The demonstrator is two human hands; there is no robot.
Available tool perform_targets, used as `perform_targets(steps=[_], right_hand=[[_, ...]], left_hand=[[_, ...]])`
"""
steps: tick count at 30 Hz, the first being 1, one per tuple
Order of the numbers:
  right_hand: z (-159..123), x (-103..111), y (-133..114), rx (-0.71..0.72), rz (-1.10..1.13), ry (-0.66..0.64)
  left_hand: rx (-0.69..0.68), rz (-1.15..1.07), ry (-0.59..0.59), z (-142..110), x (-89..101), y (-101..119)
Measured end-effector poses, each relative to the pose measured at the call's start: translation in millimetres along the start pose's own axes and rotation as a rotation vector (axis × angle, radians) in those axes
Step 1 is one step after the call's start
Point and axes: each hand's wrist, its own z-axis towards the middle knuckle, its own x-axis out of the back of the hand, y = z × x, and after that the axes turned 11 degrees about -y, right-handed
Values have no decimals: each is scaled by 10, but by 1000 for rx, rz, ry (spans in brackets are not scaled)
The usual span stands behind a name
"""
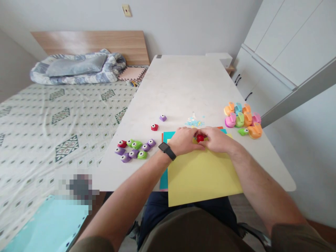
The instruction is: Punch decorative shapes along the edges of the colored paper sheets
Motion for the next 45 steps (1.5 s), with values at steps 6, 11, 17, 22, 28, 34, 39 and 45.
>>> perform_targets(steps=[6, 11, 17, 22, 28, 34, 39, 45], right_hand=[[3, -7, -10, 29, 3, 10], [13, -21, 2, 15, -8, 20], [20, -28, 1, -7, -22, 16], [21, -30, -6, -27, -27, 11], [24, -45, 15, -5, -8, 18], [31, -61, 33, -15, 11, 18], [35, -54, 18, -27, 33, 5], [36, -48, 12, -19, -1, 11]], left_hand=[[-57, -58, 11, 0, -27, -31], [-87, -54, 0, 11, -36, -59], [-89, -49, -13, 14, -29, -62], [-88, -69, -17, 10, -25, -65], [-89, -99, -24, 17, -30, -73], [-97, -115, -31, 36, -32, -86], [-101, -142, -30, 35, -40, -101], [-101, -148, -9, 12, -67, -122]])
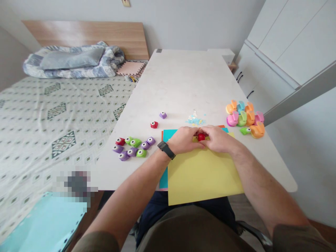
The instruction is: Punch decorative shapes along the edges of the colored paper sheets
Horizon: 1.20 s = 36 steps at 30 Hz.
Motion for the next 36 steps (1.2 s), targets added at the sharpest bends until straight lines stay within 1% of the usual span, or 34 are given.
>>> perform_targets(steps=[5, 9, 15, 22, 36], right_hand=[[-15, 3, -18, 12, -44, 0], [-28, 14, -42, 36, -63, 18], [-52, 52, -24, 32, -41, -15], [-83, 87, 13, 15, -70, 22], [-50, 57, 42, 11, -30, 40]], left_hand=[[-34, 24, 34, -19, -21, -30], [-35, 50, 53, -38, -19, -44], [-13, 38, 37, -112, 26, -57], [74, 39, 29, -161, 26, -127], [83, 39, 44, -174, 7, -131]])
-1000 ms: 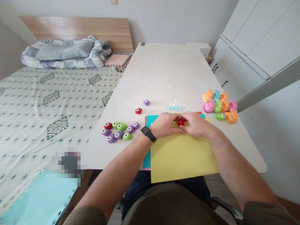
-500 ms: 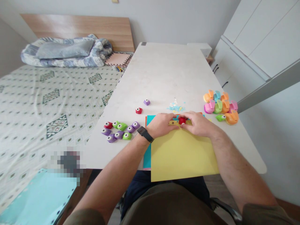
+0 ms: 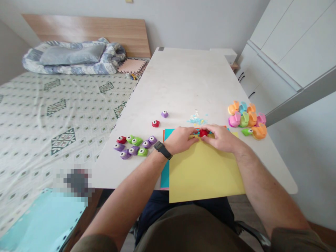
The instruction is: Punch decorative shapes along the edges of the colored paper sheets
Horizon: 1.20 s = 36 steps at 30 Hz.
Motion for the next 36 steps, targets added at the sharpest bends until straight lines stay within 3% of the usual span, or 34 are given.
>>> perform_targets(steps=[36], right_hand=[[28, -17, -17, -18, 1, 19]], left_hand=[[14, -28, 10, -25, 31, 40]])
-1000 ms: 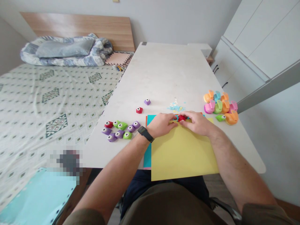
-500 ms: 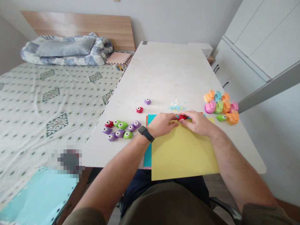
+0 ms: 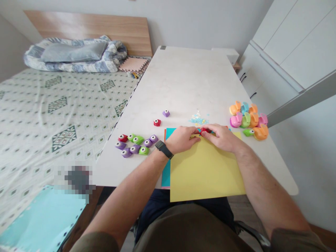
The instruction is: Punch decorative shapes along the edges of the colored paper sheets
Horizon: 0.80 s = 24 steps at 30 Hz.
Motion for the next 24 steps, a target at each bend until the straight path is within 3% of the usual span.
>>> perform_targets(steps=[24], right_hand=[[0, -46, 24, -21, 33, 16]], left_hand=[[9, -10, 33, 2, -36, -14]])
